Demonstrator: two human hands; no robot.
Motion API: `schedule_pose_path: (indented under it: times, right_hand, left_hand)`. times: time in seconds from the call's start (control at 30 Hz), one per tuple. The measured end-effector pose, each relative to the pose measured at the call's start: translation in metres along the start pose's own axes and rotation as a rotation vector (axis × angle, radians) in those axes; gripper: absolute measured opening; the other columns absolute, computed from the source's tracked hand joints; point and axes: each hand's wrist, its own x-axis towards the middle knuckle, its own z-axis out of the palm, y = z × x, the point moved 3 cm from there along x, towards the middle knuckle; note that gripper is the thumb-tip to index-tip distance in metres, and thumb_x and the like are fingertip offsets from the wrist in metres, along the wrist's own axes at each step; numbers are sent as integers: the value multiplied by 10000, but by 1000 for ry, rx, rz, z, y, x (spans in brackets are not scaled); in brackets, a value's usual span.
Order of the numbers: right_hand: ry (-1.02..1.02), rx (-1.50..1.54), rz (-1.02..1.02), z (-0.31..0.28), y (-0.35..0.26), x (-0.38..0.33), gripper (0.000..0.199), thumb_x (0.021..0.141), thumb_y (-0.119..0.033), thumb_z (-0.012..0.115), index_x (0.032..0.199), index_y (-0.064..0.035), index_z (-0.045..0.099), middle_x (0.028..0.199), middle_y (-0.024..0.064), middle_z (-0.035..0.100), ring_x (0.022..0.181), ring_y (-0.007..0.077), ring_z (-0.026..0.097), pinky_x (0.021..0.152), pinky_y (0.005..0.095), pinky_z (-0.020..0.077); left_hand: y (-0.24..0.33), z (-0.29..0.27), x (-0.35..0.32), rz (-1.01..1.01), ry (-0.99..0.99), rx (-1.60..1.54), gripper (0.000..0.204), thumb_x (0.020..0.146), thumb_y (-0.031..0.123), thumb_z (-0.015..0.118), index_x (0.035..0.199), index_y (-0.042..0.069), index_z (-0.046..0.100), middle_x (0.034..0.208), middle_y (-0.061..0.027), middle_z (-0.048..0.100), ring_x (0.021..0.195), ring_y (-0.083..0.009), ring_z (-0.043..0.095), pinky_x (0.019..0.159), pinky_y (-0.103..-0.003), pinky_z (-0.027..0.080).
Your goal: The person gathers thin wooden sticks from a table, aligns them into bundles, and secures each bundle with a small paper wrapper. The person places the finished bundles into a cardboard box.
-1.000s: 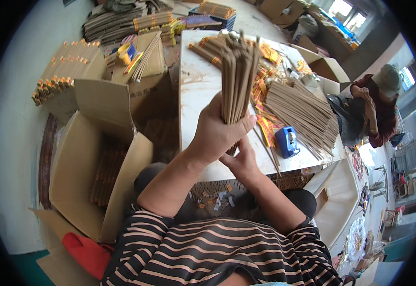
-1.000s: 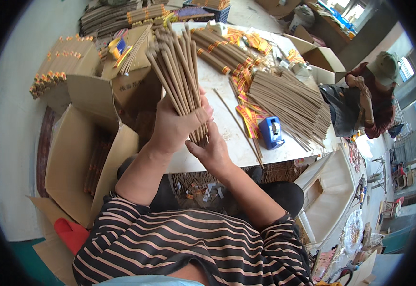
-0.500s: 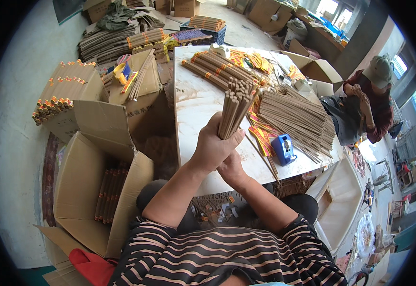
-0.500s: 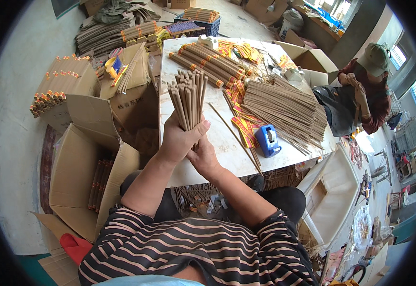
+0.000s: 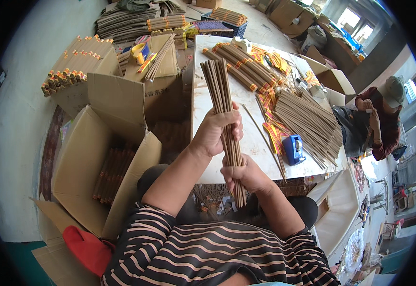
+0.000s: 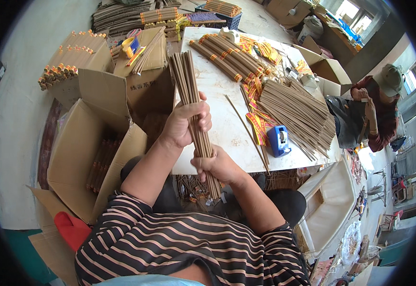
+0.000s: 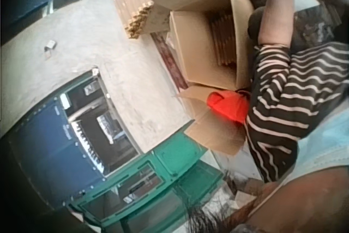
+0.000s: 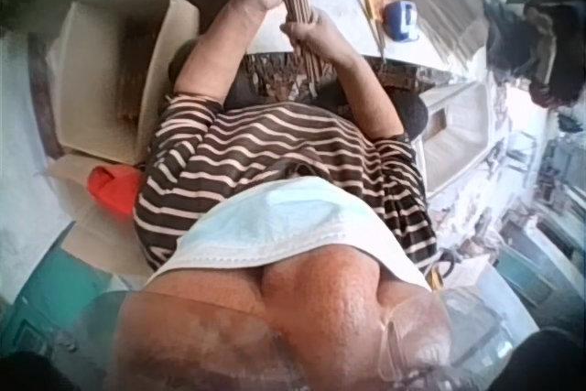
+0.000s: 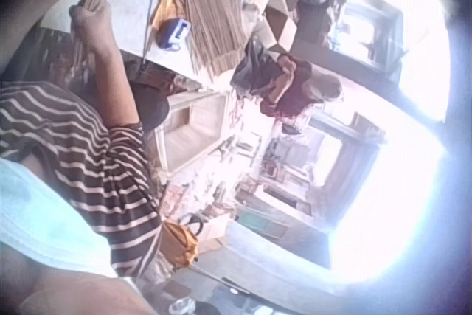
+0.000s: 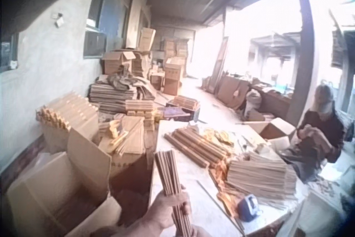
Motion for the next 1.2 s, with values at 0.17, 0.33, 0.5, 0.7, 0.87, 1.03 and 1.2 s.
schedule_pose_path:
  times: [0.17, 0.33, 0.5, 0.7, 0.87, 1.03, 1.2]
  right_hand:
    - [489, -655, -76, 0, 20, 1, 235, 775, -139, 622, 903, 8, 491, 643, 36, 543, 497, 120, 510, 452, 263, 411]
    - [56, -26, 107, 25, 26, -25, 207, 774, -131, 613, 873, 7, 494, 629, 34, 538, 494, 140, 531, 453, 268, 416]
    - [435, -718, -62, 28, 43, -23, 173, 767, -120, 621, 807, -34, 477, 598, 30, 515, 447, 138, 500, 439, 239, 420]
    - [6, 228, 142, 46, 37, -36, 242, 723, -47, 658, 860, -23, 461, 615, 48, 512, 468, 134, 514, 467, 252, 448]
    - [325, -432, 108, 42, 49, -21, 225, 748, -124, 638, 846, -5, 474, 642, 87, 570, 511, 173, 575, 479, 293, 460]
    - [244, -323, 87, 42, 50, -16, 209, 765, -146, 626, 819, 5, 492, 617, 70, 551, 489, 167, 560, 449, 282, 440]
    - [159, -198, 143, 44, 54, -15, 196, 788, -146, 619, 833, -6, 489, 611, 35, 526, 455, 137, 521, 418, 255, 415]
  left_hand:
    - [-10, -17, -15, 231, 371, 309, 210, 732, 18, 637, 834, 52, 457, 661, -56, 525, 491, -147, 534, 464, -292, 483]
    - [-16, -23, -45, 41, 265, -101, 301, 729, -11, 599, 963, 76, 432, 658, -63, 510, 508, -166, 514, 463, -310, 459]
    - [-27, -31, -59, 157, 400, 107, 303, 741, 1, 618, 969, 84, 436, 646, -51, 504, 511, -156, 513, 459, -296, 452]
    - [-24, -38, -61, -43, 128, -245, 151, 771, 26, 621, 819, 93, 495, 620, -34, 494, 487, -131, 494, 458, -285, 439]
    - [-24, -53, -60, 75, 484, 157, 139, 784, 93, 646, 796, 61, 511, 610, -40, 497, 461, -136, 481, 455, -294, 437]
    - [-18, -59, -56, 37, 300, -42, 170, 804, 126, 640, 723, 100, 492, 607, -3, 490, 489, -118, 469, 479, -254, 402]
    - [-11, -63, -53, 79, 351, 22, 178, 814, 150, 640, 720, 95, 499, 600, -4, 495, 474, -117, 460, 480, -245, 395]
